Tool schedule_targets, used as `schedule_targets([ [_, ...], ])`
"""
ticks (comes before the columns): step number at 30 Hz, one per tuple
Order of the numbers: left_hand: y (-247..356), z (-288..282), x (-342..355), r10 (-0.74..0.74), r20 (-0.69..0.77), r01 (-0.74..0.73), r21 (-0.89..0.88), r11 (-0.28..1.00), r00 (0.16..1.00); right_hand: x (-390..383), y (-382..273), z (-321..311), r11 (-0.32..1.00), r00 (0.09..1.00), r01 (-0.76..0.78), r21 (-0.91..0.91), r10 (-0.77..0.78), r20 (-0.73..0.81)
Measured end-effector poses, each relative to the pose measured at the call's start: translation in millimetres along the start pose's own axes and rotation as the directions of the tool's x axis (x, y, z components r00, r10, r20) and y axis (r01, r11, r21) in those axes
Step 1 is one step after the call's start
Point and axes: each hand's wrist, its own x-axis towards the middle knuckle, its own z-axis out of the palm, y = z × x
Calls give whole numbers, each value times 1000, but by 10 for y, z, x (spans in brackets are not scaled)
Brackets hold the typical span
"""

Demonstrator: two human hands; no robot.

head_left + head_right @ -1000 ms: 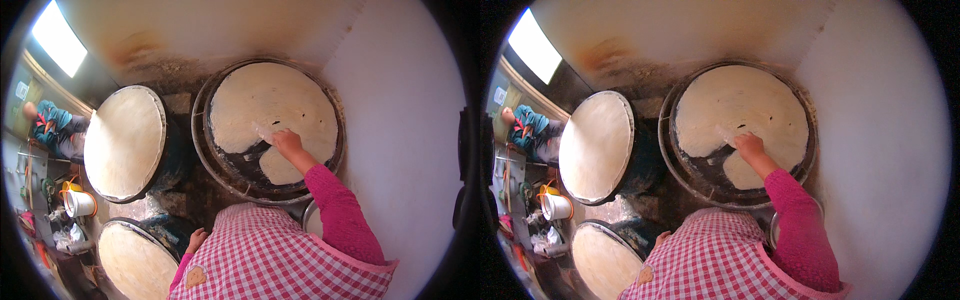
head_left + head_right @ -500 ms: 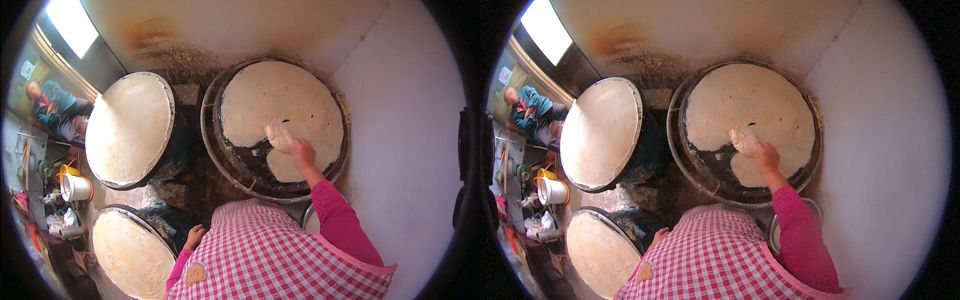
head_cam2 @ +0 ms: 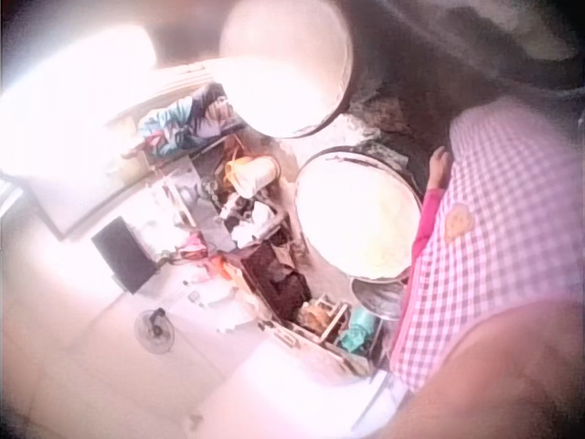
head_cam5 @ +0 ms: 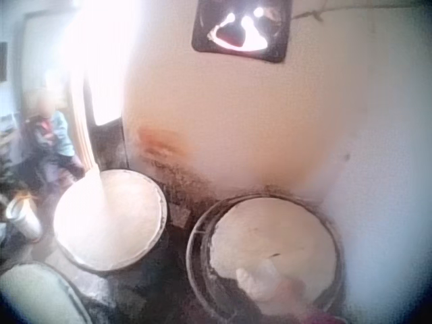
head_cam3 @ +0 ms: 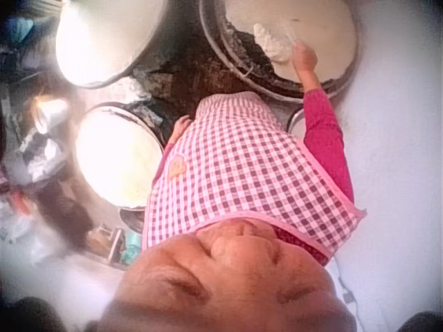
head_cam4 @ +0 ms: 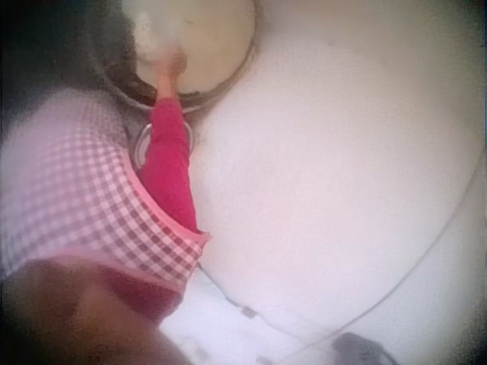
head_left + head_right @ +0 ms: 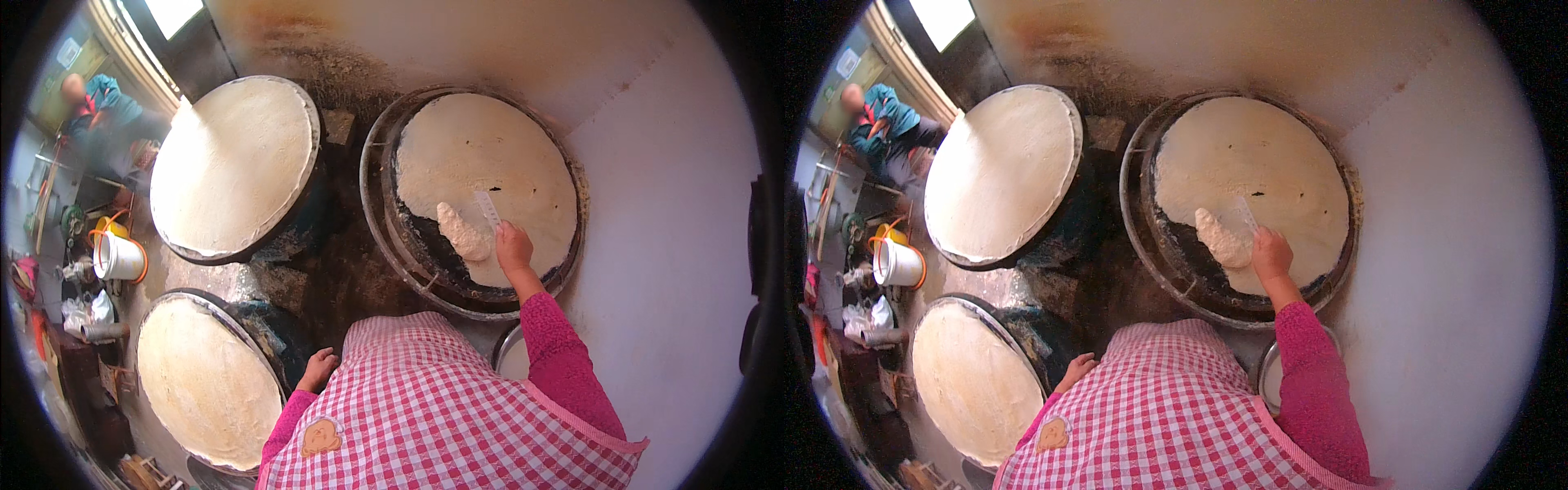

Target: The person scoops batter from a large metal bowl and spreads it onto hot circular griddles using a plastic scraper. They flip and remove cooked crepes, placing them onto a tray. The process is repeated continuously.

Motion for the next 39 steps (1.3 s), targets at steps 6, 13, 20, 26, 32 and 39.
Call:
schedule_targets([
  [6,-218,163,-205,-46,-76,46,-7,999,996,16,-467,271,898,907,418,141,-422,1],
  [13,-740,540,-504,-195,-263,120,-278,953,945,624,-942,308,794,764,593,135,-608,218],
  [20,-1205,1097,-885,-170,-288,153,-80,985,943,908,-455,127,466,391,863,194,-860,328],
  [26,-1647,1273,-937,-202,-288,161,-161,974,936,896,485,-108,543,348,782,306,-787,509],
  [32,-1730,1513,-1210,-208,-295,122,-286,950,932,744,1195,319,477,706,-560,677,-153,691],
  [39,-1895,1854,-1606,-211,-341,54,-417,907,916,-329,-48,491,531,328,-547,647,-575,749],
])
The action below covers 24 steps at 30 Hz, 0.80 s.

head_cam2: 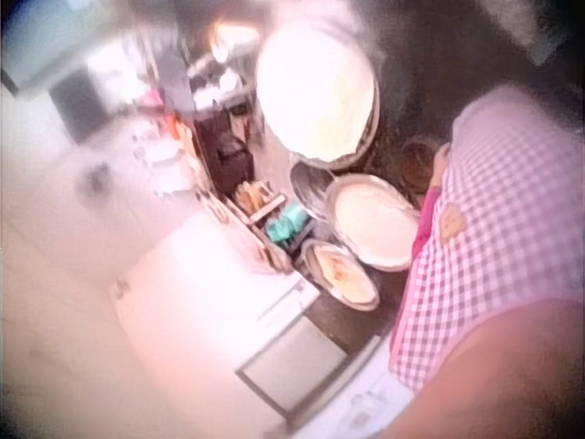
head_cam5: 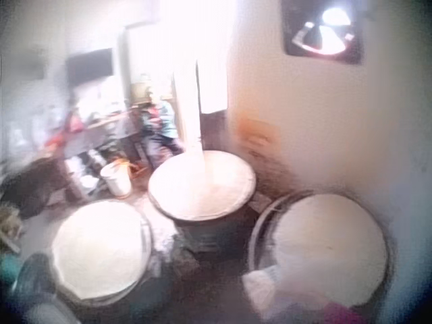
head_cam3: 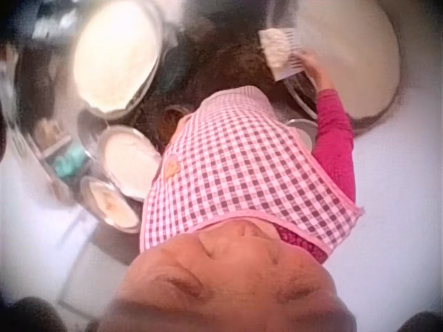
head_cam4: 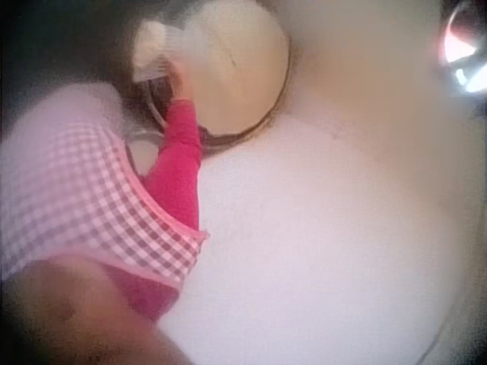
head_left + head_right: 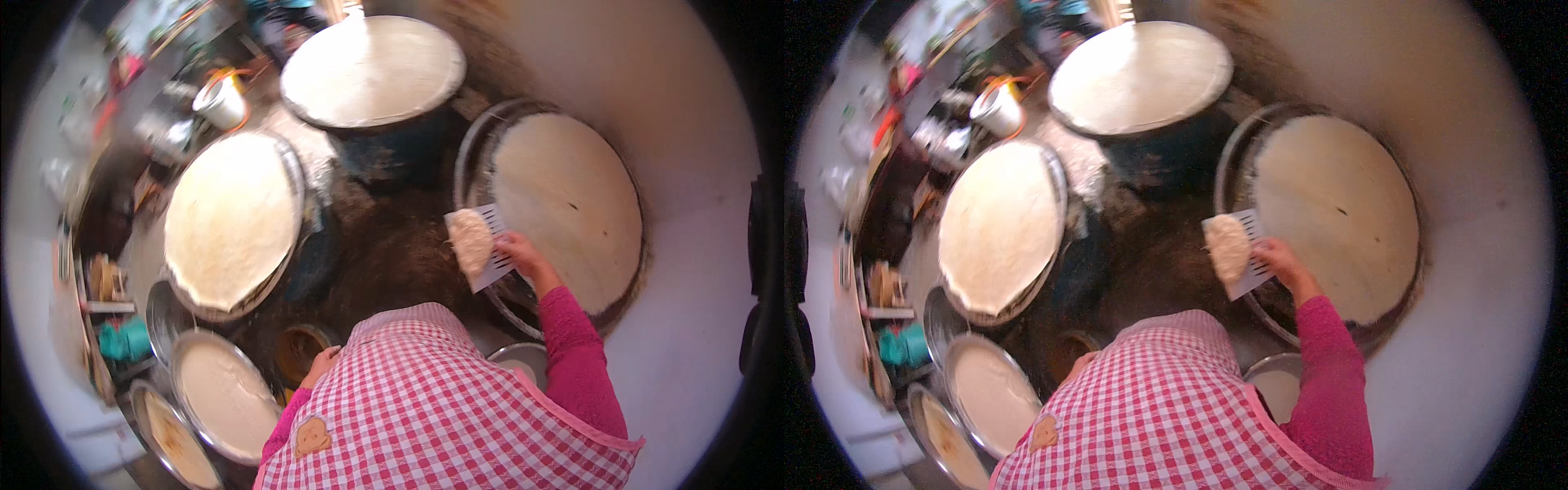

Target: The person scoops batter from a large metal bowl and spreads it onto hot circular griddles using a plastic scraper. They flip and remove cooked crepes, placing them onto a tray. The process is repeated continuously.

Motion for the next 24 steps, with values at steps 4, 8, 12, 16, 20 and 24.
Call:
schedule_targets([
  [4,-354,-74,-291,298,-155,-275,154,949,942,311,-281,2069,1000,842,-25,-2,22,539],
  [8,-563,-99,-626,375,-248,-333,195,923,893,-54,-576,4248,958,522,234,-167,21,853],
  [12,-843,-188,-906,320,-412,-302,111,947,853,-841,-462,5945,723,347,648,-239,-1,938],
  [16,-1046,-157,-1032,249,-497,-278,16,960,831,-1429,-312,6616,-129,136,976,-173,-253,958],
  [20,-1167,-108,-1054,219,-490,-272,-38,962,844,-1342,-519,6477,738,356,675,25,-355,865],
  [24,-1080,-171,-992,230,-353,-245,2,970,907,-868,-893,5760,987,708,155,-30,-90,701],
])
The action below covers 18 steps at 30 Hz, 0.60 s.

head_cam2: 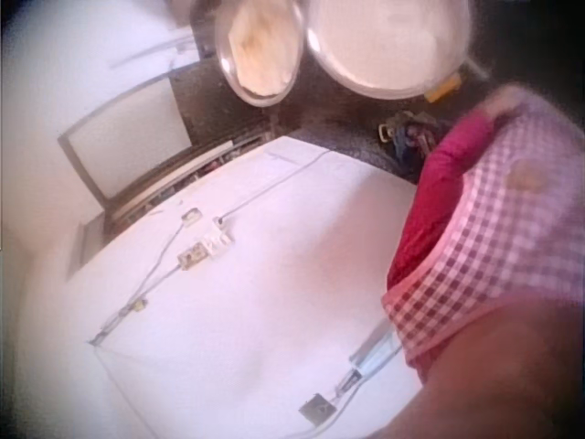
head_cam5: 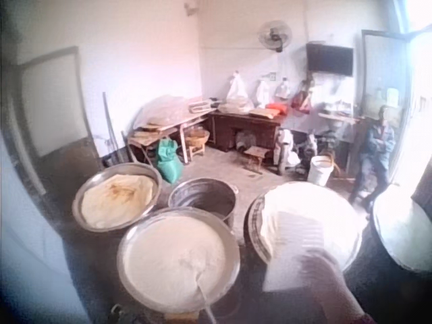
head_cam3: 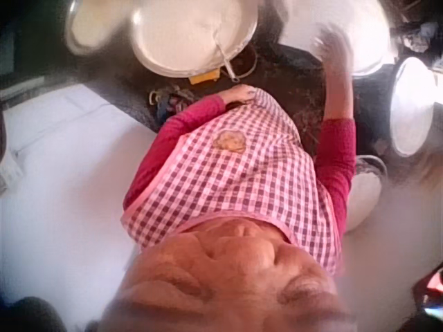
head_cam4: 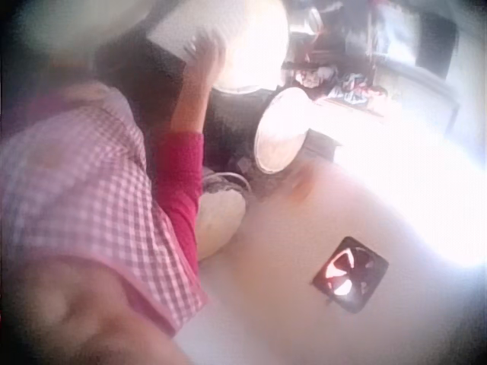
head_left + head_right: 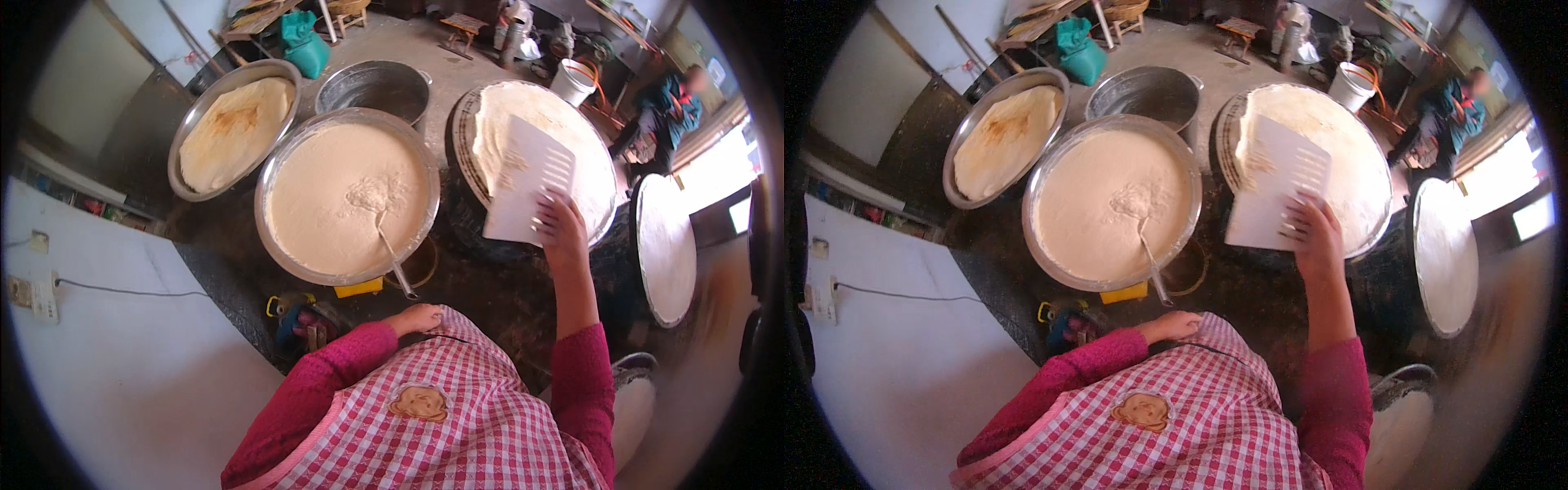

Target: The person scoops batter from a large metal bowl and spreads it onto hot circular griddles using a plastic scraper. They flip and remove cooked crepes, placing them onto a tray. The process is repeated continuously.

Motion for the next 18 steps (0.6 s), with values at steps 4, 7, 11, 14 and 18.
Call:
schedule_targets([
  [4,186,77,172,192,13,-192,3,981,981,-457,196,-1211,976,937,-42,216,113,-329],
  [7,334,226,410,105,175,-136,172,976,979,-1133,440,-2240,925,915,122,360,36,-403],
  [11,421,367,803,105,339,-186,215,959,935,-2144,706,-3261,846,819,321,426,-22,-573],
  [14,641,507,1131,41,375,-135,227,964,926,-2938,843,-3920,820,714,453,350,-98,-694],
  [18,985,632,1496,-116,436,27,203,979,893,-3761,1038,-4618,986,394,143,86,23,-919],
])
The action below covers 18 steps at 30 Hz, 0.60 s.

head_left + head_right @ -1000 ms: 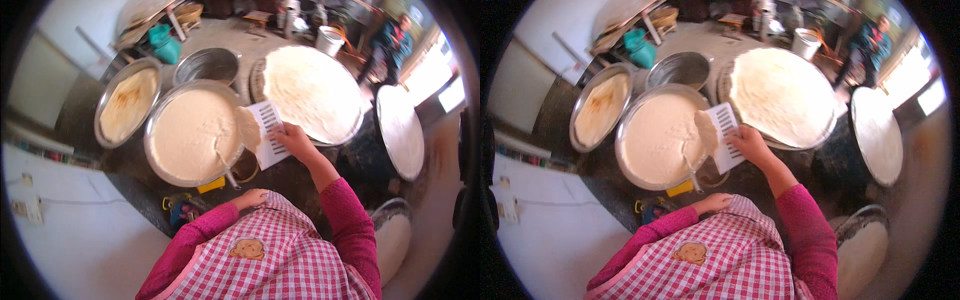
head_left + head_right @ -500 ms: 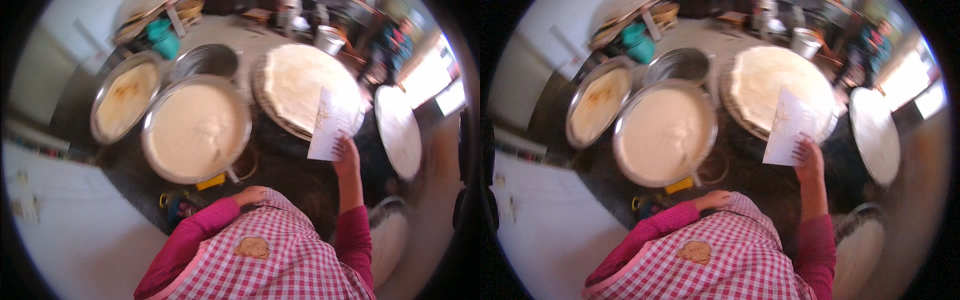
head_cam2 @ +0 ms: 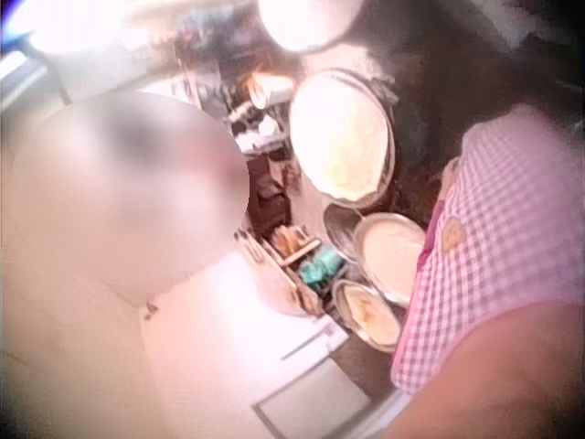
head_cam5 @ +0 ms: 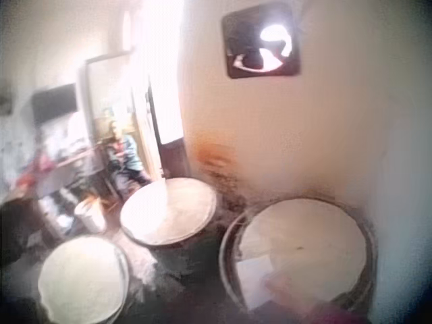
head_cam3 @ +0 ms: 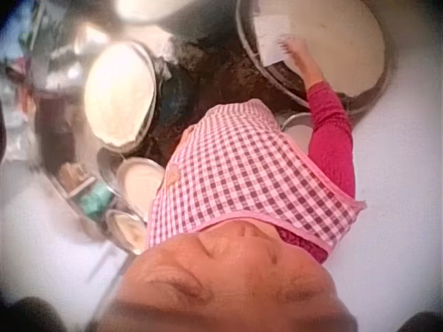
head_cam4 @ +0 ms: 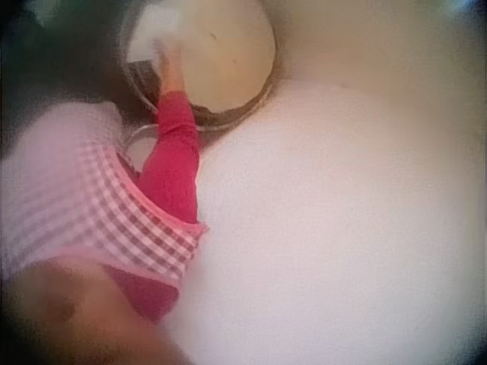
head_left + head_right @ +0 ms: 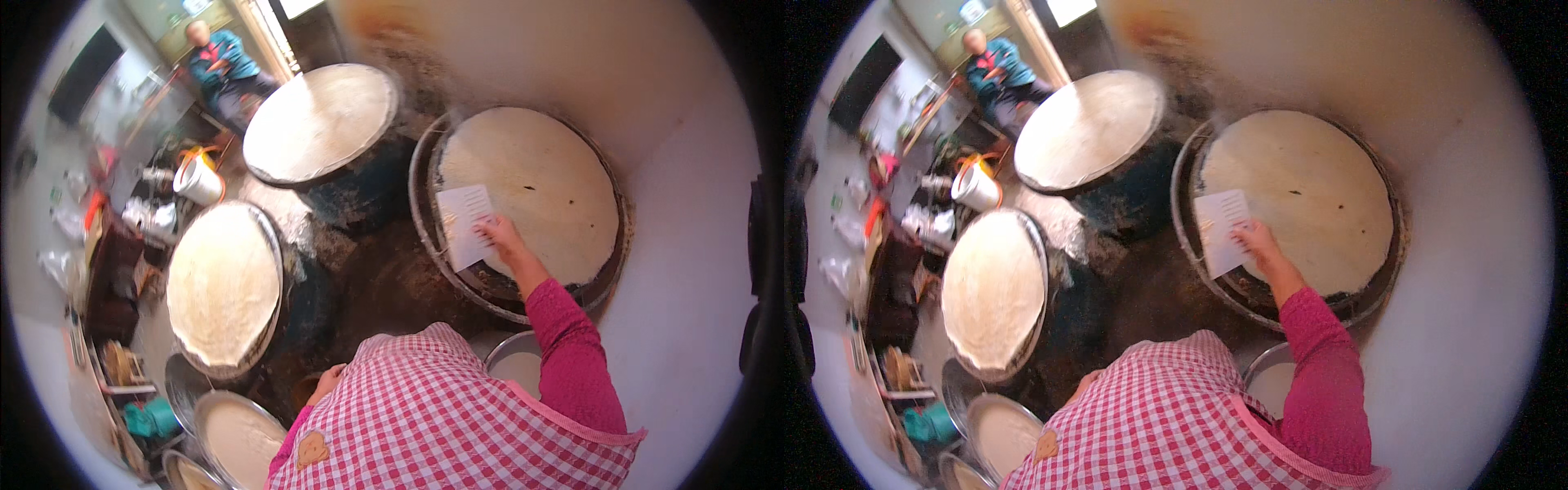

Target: The person scoops batter from a large metal bowl and spreads it onto hot circular griddles using a plastic scraper. They flip and remove cooked crepes, placing them onto a tray. The process is repeated continuously.

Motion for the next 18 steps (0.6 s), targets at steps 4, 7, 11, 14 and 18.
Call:
schedule_targets([
  [4,279,-21,189,-46,-2,46,-23,999,999,392,-465,-845,544,814,137,-828,-538,-219],
  [7,359,-6,242,-57,-7,57,-10,998,998,451,-545,-1147,325,773,3,-946,-601,-204],
  [11,534,7,337,-42,36,43,-13,999,998,475,-186,-1128,80,748,-14,-997,-661,-63],
  [14,664,-36,365,-99,58,100,-6,995,993,408,117,-1003,-34,672,60,-998,-738,65],
  [18,677,-139,540,-68,88,63,62,996,994,220,68,-862,-46,642,142,-989,-756,128],
])
